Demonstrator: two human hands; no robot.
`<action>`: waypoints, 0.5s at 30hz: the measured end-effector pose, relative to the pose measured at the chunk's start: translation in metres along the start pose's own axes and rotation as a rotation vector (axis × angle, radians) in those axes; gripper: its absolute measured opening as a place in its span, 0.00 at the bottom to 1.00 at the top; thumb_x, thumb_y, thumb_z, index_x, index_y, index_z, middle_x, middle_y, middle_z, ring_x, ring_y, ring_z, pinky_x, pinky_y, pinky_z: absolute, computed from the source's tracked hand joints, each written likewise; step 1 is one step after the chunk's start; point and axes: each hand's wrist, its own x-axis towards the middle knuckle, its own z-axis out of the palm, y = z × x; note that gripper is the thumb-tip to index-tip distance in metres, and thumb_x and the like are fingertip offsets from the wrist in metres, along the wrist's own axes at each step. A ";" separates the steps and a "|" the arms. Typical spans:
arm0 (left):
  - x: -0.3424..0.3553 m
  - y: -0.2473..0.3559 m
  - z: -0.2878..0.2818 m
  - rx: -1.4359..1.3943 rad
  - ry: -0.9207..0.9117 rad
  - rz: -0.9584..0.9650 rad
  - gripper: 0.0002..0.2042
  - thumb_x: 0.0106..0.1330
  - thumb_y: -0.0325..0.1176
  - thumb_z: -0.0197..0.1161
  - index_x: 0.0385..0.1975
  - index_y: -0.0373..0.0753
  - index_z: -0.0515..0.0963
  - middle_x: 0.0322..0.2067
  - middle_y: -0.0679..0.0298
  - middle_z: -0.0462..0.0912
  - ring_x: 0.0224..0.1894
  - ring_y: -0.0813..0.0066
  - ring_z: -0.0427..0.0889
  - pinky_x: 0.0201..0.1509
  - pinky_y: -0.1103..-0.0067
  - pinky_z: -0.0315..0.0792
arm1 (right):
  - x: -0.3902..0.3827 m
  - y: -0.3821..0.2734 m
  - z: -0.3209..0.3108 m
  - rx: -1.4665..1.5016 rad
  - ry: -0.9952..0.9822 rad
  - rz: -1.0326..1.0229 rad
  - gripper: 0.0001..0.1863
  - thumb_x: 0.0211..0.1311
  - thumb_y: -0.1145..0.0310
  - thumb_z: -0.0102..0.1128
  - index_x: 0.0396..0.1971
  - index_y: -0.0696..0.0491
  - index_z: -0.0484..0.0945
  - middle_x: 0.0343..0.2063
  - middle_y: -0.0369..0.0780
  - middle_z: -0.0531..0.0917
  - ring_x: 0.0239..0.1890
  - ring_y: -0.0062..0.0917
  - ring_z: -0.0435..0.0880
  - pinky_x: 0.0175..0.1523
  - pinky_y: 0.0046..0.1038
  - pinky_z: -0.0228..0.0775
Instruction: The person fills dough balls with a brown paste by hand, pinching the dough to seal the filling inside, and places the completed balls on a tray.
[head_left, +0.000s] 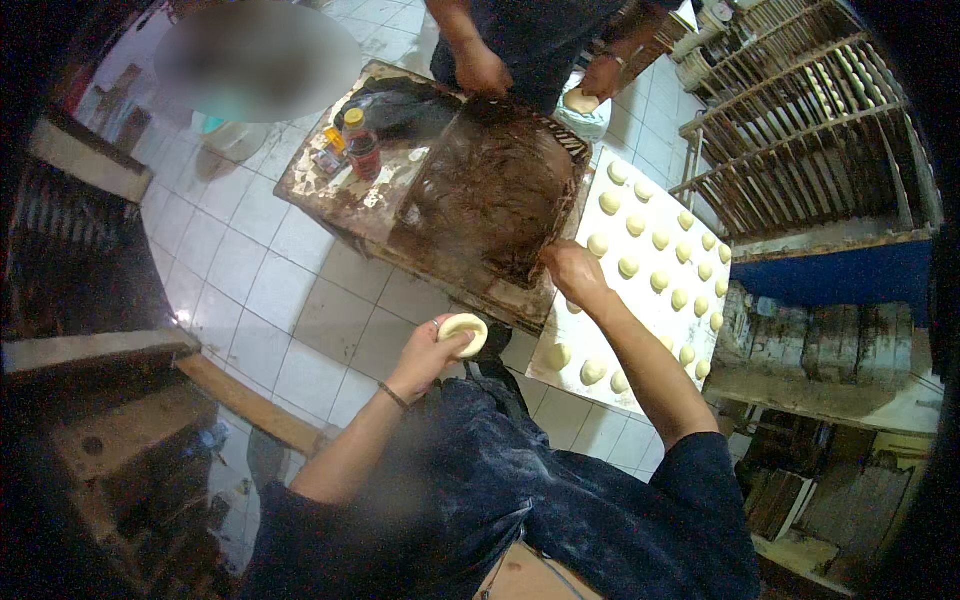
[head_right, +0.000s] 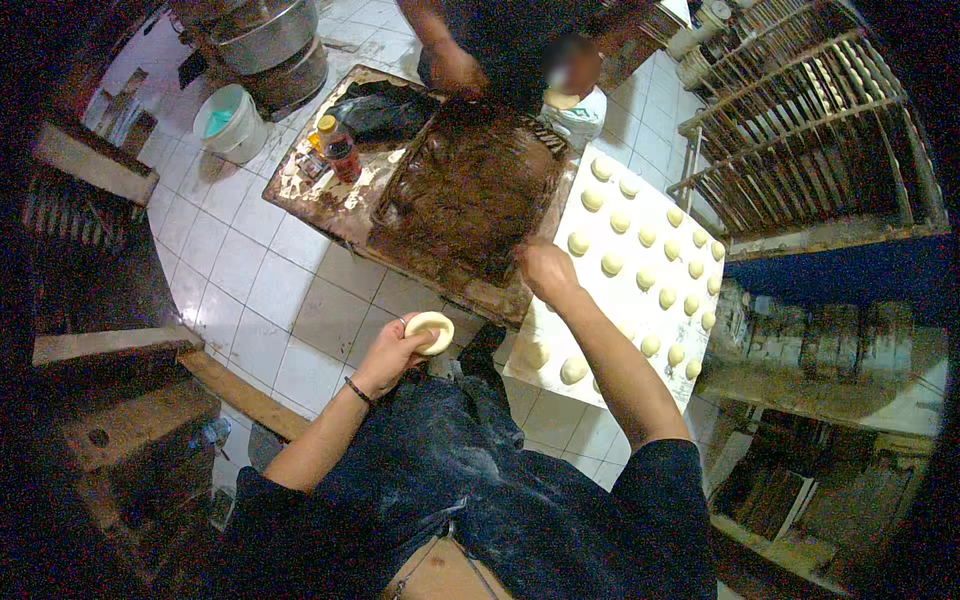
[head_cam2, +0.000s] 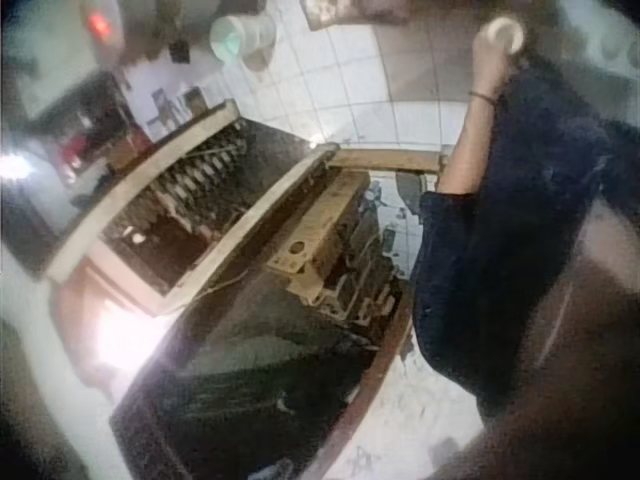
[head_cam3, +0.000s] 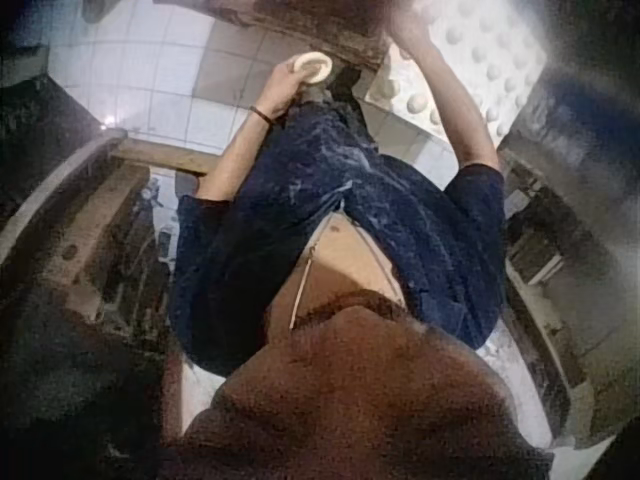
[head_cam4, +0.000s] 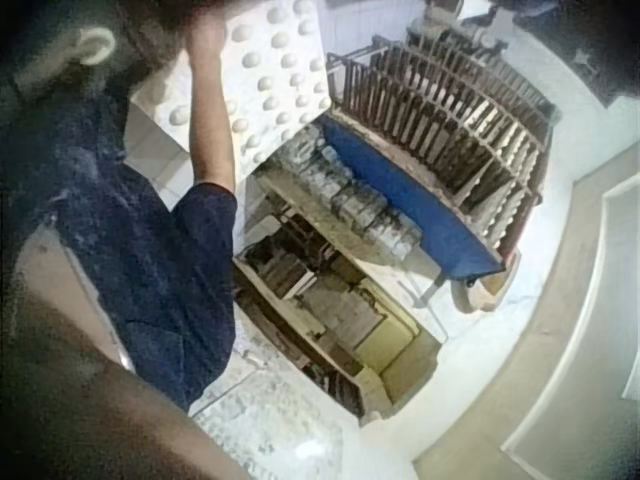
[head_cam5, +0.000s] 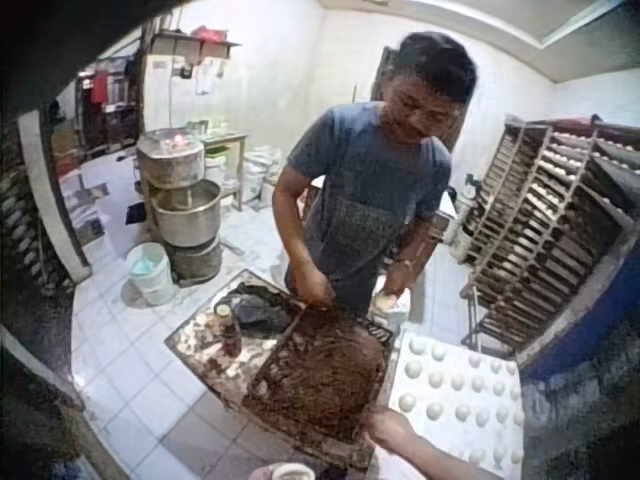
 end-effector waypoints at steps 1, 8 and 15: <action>-0.001 0.003 0.001 -0.045 0.009 -0.031 0.14 0.69 0.35 0.64 0.52 0.39 0.78 0.42 0.70 0.84 0.43 0.85 0.81 0.44 0.84 0.75 | -0.005 -0.003 0.001 0.115 0.077 -0.017 0.08 0.58 0.70 0.55 0.32 0.56 0.81 0.34 0.50 0.82 0.41 0.46 0.83 0.46 0.45 0.76; 0.007 0.013 0.006 -0.142 0.046 -0.021 0.17 0.70 0.37 0.62 0.57 0.40 0.73 0.47 0.67 0.81 0.47 0.81 0.81 0.47 0.82 0.76 | 0.003 -0.005 0.000 0.359 -0.082 0.137 0.11 0.64 0.66 0.57 0.34 0.56 0.86 0.31 0.52 0.85 0.37 0.51 0.83 0.44 0.47 0.75; 0.019 0.019 0.000 -0.305 0.107 0.032 0.21 0.72 0.40 0.59 0.61 0.38 0.69 0.55 0.60 0.76 0.57 0.71 0.76 0.60 0.68 0.72 | -0.016 -0.003 0.010 0.959 0.003 0.356 0.15 0.67 0.61 0.61 0.42 0.57 0.87 0.35 0.42 0.89 0.32 0.30 0.84 0.42 0.31 0.76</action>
